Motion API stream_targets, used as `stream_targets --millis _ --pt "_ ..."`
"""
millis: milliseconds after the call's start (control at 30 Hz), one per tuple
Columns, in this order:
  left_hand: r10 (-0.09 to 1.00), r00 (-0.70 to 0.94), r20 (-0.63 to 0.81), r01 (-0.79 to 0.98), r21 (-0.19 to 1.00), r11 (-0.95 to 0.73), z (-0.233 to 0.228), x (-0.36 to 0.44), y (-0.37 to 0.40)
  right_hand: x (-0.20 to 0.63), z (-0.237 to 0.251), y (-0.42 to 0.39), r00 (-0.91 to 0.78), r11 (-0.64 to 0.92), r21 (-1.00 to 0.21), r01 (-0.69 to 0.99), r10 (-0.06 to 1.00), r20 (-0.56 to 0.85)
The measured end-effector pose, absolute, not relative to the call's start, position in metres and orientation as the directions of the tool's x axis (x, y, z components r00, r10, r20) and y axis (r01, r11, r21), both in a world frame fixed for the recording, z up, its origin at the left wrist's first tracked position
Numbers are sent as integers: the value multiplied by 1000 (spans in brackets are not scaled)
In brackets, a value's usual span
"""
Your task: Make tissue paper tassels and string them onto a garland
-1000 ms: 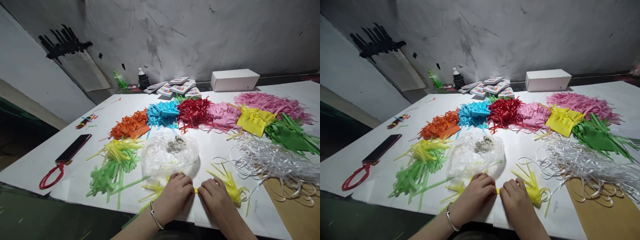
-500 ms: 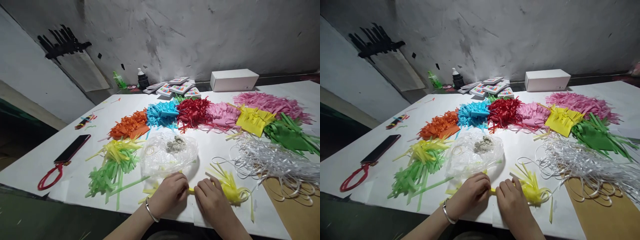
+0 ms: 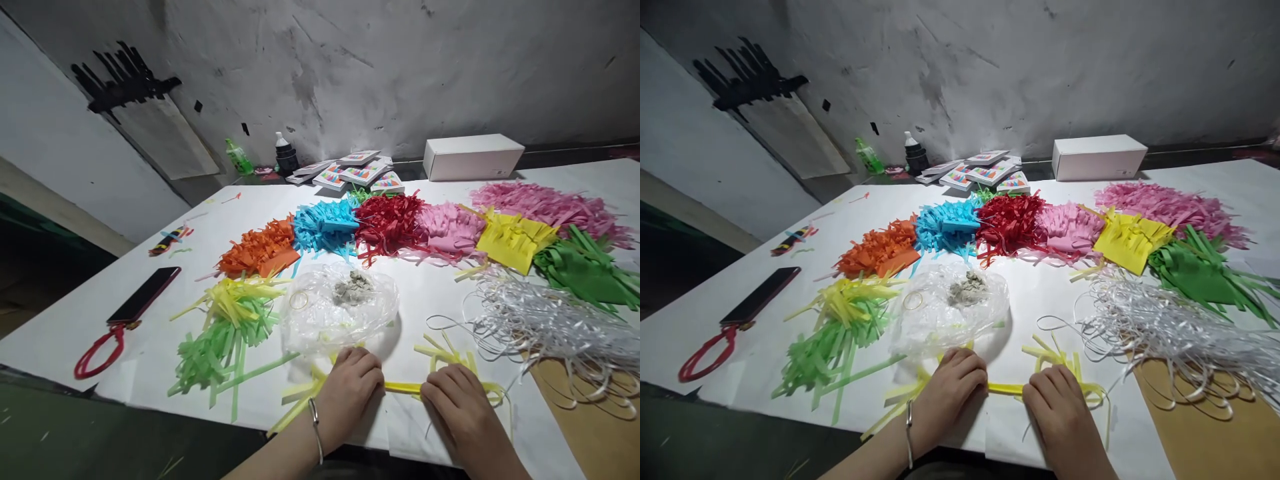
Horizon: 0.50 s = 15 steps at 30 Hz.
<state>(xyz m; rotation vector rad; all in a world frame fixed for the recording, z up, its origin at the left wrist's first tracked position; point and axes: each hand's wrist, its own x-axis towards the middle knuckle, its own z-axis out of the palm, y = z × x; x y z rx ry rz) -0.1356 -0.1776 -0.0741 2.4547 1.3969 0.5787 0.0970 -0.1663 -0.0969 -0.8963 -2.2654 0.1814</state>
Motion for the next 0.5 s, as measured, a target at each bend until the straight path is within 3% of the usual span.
stream_targets --millis 100,267,367,500 --pt "925 359 126 835 398 -379 -68 -127 -183 98 -100 -169 -482 686 -334 646 706 519" --pt "970 228 85 931 274 -243 -55 -113 -185 86 -97 -166 -411 582 -296 758 777 477" --pt "935 323 145 922 172 -346 -56 -113 -183 84 -95 -163 -397 563 -287 775 787 473" --pt "765 602 229 785 8 -620 -67 -111 -182 81 -97 -163 -448 657 -273 703 707 548"
